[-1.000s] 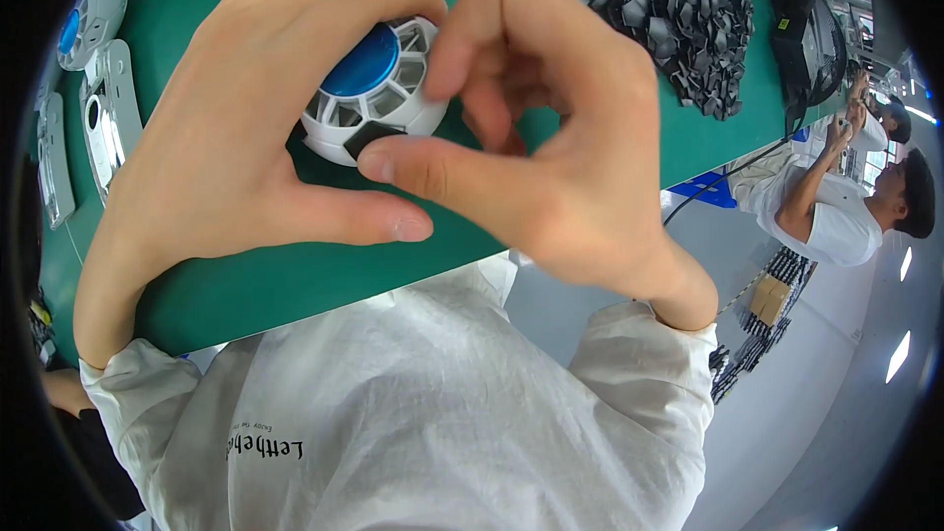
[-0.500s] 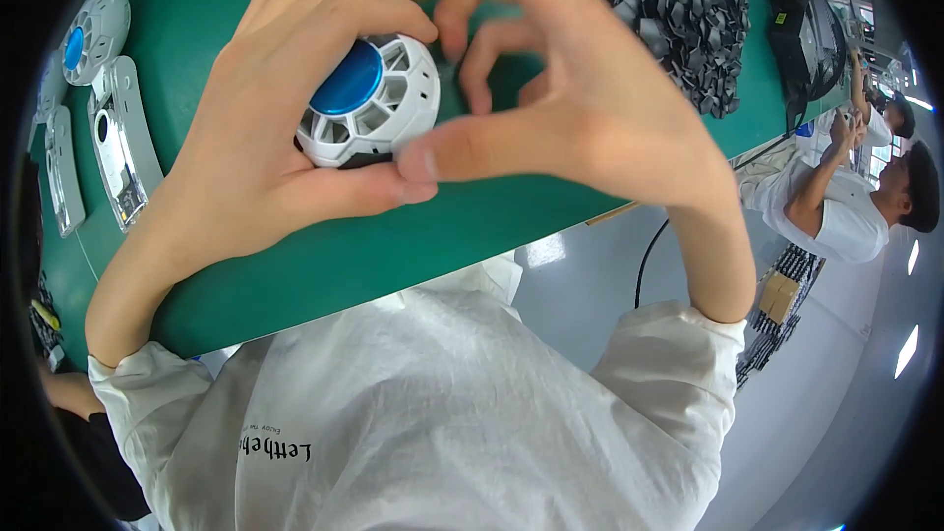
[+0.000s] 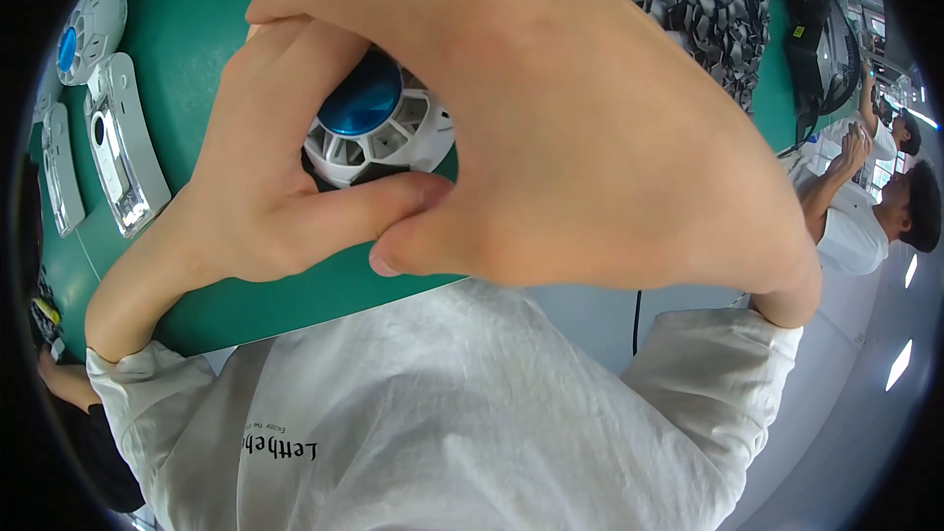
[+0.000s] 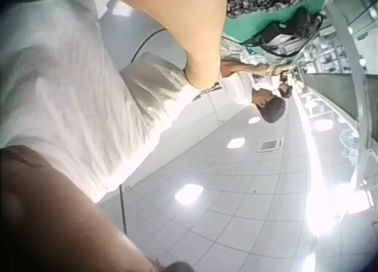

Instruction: The recorder is assembling small plastic electronic components, specifically parts for a handheld device or fan, at a factory workbench.

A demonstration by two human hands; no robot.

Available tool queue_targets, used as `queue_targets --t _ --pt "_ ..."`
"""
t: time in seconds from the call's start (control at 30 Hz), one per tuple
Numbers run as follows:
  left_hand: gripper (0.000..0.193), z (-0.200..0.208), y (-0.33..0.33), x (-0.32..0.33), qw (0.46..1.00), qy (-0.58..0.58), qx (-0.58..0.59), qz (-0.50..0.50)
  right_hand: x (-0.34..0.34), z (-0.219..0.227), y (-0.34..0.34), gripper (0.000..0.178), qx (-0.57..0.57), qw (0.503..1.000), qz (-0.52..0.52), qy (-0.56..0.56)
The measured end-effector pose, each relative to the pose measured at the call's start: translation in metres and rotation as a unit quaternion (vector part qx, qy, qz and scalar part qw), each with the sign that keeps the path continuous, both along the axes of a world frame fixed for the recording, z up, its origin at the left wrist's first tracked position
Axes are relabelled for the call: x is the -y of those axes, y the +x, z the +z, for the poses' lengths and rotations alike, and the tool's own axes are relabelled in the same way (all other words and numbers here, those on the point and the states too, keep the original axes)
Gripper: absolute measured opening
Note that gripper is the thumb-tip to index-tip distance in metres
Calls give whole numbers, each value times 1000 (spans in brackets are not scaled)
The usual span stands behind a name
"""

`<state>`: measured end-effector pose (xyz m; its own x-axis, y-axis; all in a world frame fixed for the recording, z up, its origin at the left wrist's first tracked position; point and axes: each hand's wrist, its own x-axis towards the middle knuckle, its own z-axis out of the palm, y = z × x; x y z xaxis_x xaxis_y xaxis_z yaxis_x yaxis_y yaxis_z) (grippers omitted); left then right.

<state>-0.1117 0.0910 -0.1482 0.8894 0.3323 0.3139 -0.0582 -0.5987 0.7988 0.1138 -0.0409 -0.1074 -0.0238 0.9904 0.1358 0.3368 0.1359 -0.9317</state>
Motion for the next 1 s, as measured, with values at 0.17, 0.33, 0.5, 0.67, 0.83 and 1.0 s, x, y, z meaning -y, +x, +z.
queue_targets --t 0.17,0.33,0.5,0.67,0.83,1.0 --pt "68 2 -1 -3 999 -36 -9 11 -15 -9 -26 33 14 999 25 32" --pt "69 1 3 -3 998 -60 -25 10 -13 -19 -35 36 23 996 37 74" --pt "67 -6 5 0 996 -86 -11 36 -27 -27 -30 39 45 990 47 127" --pt "62 0 6 -13 997 82 0 16 -67 -26 -36 42 96 973 64 199" --pt "59 16 0 -16 978 198 4 71 -74 58 8 21 323 945 -23 -48" --pt "61 28 -21 -11 978 142 -127 87 -71 40 48 18 420 906 6 -44"
